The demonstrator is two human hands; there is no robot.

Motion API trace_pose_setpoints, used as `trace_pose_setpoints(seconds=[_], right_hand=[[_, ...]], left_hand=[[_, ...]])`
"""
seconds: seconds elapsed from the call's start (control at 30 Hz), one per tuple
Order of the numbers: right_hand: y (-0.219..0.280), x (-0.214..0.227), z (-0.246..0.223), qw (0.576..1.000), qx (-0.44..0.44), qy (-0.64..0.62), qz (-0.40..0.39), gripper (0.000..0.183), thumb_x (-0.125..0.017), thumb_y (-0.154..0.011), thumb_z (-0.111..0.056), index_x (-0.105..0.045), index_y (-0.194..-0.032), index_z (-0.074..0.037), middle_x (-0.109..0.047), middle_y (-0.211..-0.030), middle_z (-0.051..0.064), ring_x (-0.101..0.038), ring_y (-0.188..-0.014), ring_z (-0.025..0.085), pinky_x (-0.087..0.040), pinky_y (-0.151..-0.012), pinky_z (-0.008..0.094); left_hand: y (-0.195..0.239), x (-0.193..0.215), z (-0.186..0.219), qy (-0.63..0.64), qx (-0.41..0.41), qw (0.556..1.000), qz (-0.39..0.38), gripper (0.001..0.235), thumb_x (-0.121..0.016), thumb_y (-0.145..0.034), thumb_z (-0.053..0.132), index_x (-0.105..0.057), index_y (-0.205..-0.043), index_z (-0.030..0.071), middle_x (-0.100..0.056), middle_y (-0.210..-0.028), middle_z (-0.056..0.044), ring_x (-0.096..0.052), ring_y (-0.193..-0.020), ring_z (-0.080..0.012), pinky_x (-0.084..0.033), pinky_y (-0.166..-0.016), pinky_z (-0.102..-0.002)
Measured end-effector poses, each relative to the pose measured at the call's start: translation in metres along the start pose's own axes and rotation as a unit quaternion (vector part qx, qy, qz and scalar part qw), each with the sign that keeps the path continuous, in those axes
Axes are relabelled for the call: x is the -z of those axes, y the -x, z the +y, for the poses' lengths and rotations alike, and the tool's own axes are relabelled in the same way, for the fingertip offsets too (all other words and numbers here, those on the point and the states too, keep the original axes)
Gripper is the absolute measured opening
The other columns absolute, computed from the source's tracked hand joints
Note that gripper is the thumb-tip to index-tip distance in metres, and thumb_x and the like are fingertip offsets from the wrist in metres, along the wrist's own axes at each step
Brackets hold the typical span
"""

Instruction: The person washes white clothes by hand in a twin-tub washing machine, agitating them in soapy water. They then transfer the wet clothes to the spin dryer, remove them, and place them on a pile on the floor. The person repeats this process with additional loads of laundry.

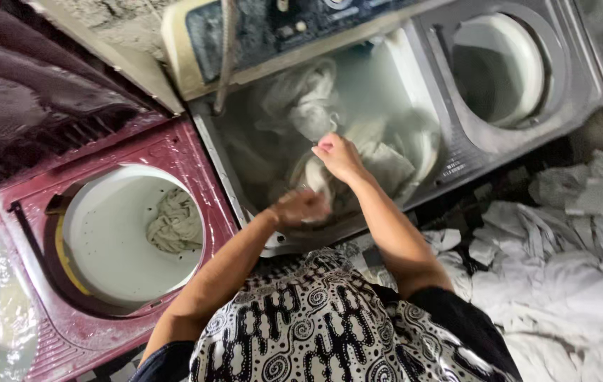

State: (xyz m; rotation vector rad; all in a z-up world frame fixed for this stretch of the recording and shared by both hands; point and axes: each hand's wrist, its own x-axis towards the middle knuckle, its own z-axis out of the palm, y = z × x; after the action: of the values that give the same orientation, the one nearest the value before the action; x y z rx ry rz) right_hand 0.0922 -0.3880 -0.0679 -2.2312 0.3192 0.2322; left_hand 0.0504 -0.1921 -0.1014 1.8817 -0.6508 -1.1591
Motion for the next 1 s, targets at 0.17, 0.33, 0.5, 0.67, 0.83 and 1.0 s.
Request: trace_pose_setpoints(seconds=[0.17, 0.33, 0.5, 0.67, 0.83, 1.0], right_hand=[[-0.104, -0.034, -0.033, 0.953, 0.024, 0.299, -0.041, 0.104, -0.087, -0.078, -0.044, -0.026, -0.158, -0.017, -0.013, -0.166, 0.018, -0.010, -0.153, 0.036, -0.016, -0.121, 0.050], [-0.189, -0.076, -0.072, 0.920, -0.050, 0.379, -0.085, 0.081, -0.079, -0.080, -0.032, -0.034, -0.145, -0.016, -0.023, -0.152, 0.019, -0.020, -0.142, 0.039, -0.024, -0.113, 0.050], [-0.211, -0.105, -0.037, 0.928, -0.049, 0.360, -0.075, 0.057, -0.074, -0.077, -0.021, -0.048, -0.128, -0.012, -0.041, -0.133, 0.022, -0.038, -0.125, 0.042, -0.037, -0.100, 0.051], [-0.143, -0.108, -0.010, 0.935, 0.070, 0.340, -0.068, 0.036, -0.069, -0.075, -0.010, -0.062, -0.110, -0.008, -0.059, -0.114, 0.024, -0.056, -0.109, 0.046, -0.049, -0.088, 0.052], [-0.046, -0.103, 0.027, 0.977, -0.039, -0.197, -0.069, 0.025, -0.062, -0.086, -0.012, -0.064, -0.109, -0.003, -0.065, -0.116, 0.023, -0.066, -0.104, 0.042, -0.053, -0.081, 0.051], [0.068, -0.056, 0.019, 0.975, 0.111, 0.191, -0.023, 0.023, -0.070, -0.077, -0.003, -0.067, -0.100, -0.004, -0.066, -0.115, 0.019, -0.064, -0.109, 0.043, -0.051, -0.091, 0.052]], left_hand=[[0.033, -0.018, 0.025, -0.127, -0.021, 0.990, 0.062, 0.068, -0.070, -0.090, 0.057, -0.059, -0.141, 0.012, -0.043, -0.155, -0.018, -0.042, -0.140, -0.0358, -0.034, -0.110, -0.046], [0.097, 0.014, 0.047, 0.068, -0.101, 0.975, 0.188, 0.063, -0.069, -0.094, 0.046, -0.057, -0.142, 0.008, -0.051, -0.154, -0.016, -0.050, -0.143, -0.0320, -0.041, -0.115, -0.042], [0.116, 0.014, 0.025, 0.245, -0.060, 0.919, 0.302, 0.059, -0.072, -0.094, 0.037, -0.057, -0.141, 0.005, -0.054, -0.154, -0.013, -0.050, -0.143, -0.0286, -0.038, -0.117, -0.042], [0.081, 0.011, -0.013, 0.338, -0.054, 0.880, 0.329, 0.070, -0.072, -0.093, 0.036, -0.045, -0.149, 0.003, -0.053, -0.151, -0.017, -0.045, -0.144, -0.0285, -0.038, -0.116, -0.041], [0.010, 0.028, -0.038, 0.159, 0.003, 0.863, 0.479, 0.083, -0.074, -0.094, 0.041, -0.035, -0.151, -0.004, -0.040, -0.154, -0.029, -0.040, -0.144, -0.0367, -0.034, -0.117, -0.042], [-0.051, 0.058, -0.070, 0.171, 0.127, 0.861, 0.461, 0.097, -0.074, -0.089, 0.053, -0.031, -0.154, -0.005, -0.049, -0.148, -0.031, -0.049, -0.140, -0.0382, -0.043, -0.114, -0.039]])
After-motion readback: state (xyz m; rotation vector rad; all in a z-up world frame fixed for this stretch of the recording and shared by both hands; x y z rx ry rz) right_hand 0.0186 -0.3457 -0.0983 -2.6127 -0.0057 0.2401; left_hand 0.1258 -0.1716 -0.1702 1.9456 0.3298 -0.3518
